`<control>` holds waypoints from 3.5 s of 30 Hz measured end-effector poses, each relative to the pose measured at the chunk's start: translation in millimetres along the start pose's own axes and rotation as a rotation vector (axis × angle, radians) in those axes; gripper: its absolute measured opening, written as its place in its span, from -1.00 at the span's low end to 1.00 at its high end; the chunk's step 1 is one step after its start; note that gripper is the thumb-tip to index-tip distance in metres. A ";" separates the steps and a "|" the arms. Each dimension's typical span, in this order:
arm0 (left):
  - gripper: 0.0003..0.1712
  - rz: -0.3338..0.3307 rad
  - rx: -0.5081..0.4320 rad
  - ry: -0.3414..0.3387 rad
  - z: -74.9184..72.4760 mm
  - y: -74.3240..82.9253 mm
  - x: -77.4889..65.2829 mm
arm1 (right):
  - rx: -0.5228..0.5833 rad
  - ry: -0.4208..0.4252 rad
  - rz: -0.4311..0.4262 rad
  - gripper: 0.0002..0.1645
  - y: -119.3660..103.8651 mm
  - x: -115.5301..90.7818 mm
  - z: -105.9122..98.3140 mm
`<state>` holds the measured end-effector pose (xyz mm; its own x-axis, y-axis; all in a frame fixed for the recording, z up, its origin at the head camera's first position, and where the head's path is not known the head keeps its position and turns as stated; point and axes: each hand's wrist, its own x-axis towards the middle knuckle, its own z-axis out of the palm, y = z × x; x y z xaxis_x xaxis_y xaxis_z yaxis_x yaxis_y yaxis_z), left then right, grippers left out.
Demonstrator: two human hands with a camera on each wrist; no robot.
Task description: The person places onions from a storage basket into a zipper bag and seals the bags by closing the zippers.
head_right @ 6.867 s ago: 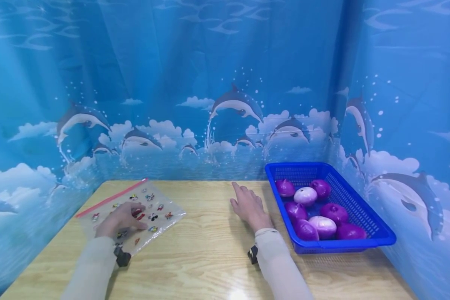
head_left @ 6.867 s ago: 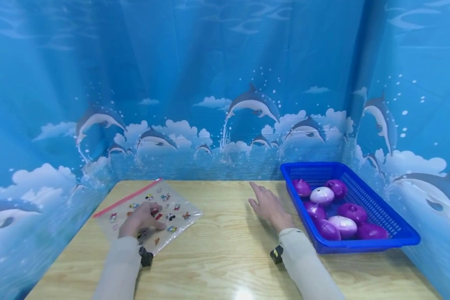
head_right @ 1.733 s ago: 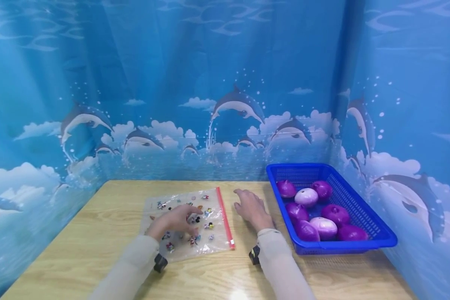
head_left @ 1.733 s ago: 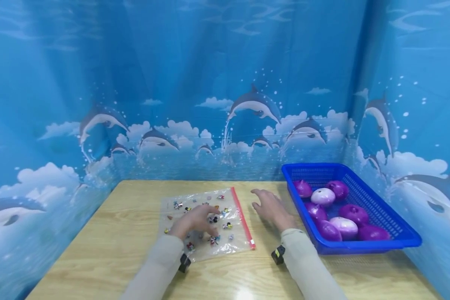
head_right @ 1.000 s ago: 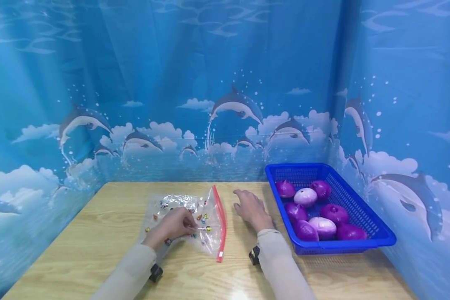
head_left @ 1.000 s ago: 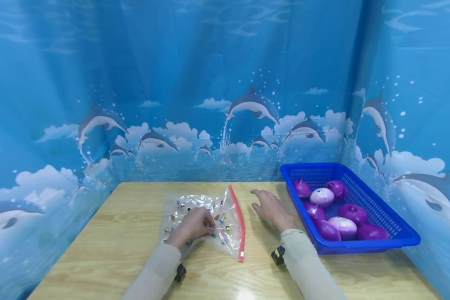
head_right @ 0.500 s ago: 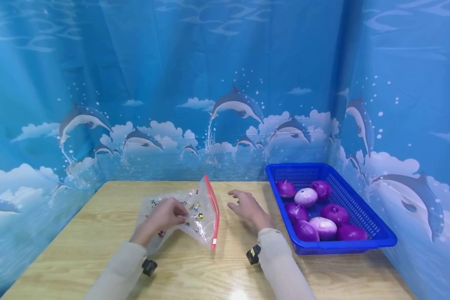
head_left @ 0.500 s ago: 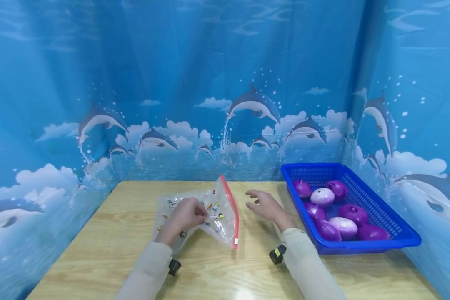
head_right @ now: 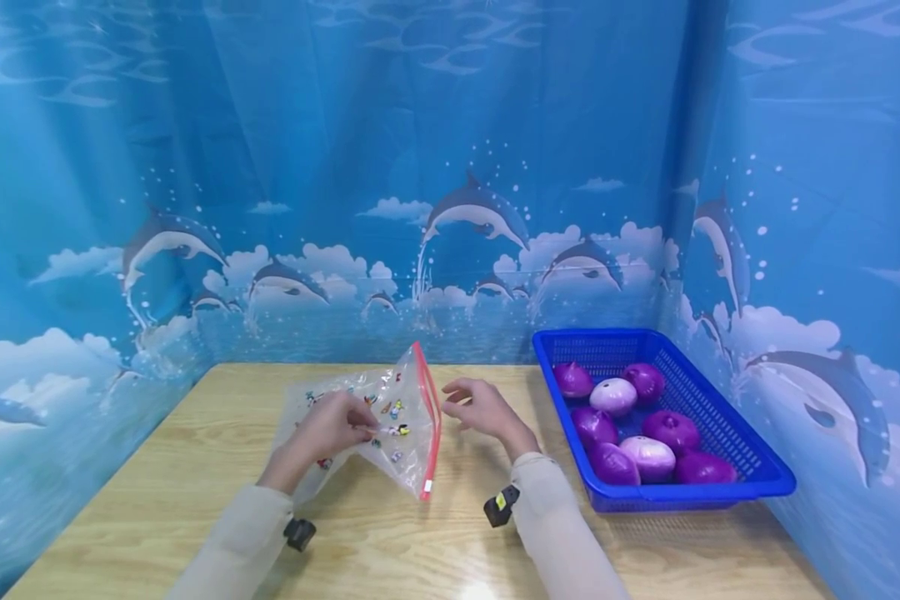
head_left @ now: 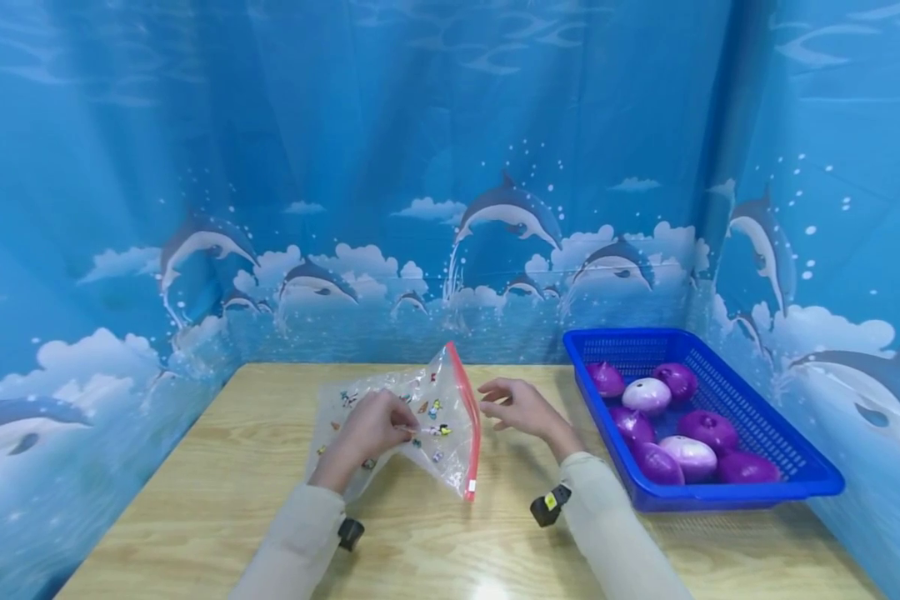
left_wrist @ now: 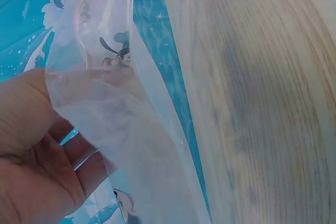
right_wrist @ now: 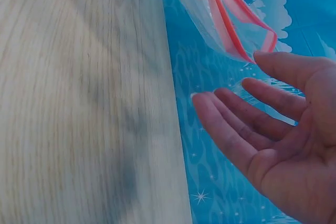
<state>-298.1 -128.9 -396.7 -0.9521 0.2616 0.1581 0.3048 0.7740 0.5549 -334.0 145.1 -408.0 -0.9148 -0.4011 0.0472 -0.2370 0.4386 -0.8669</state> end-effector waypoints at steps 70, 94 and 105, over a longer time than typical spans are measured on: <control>-0.35 -0.235 -0.183 0.224 37.7 63.3 22.2 | 0.160 -0.054 -0.016 -0.63 -11.2 -1.3 22.4; -0.50 -0.329 -0.381 0.177 39.4 47.0 19.0 | 0.115 -0.050 -0.006 -0.68 -5.6 -2.4 19.7; -0.57 -0.269 -0.544 0.165 32.6 45.6 14.3 | 0.084 -0.090 -0.024 -0.56 -12.2 -1.5 21.9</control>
<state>-297.1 -71.2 -395.8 -0.9981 -0.0281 0.0549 0.0399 0.3847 0.9222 -322.5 122.7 -408.3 -0.8751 -0.4832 0.0270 -0.2268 0.3601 -0.9049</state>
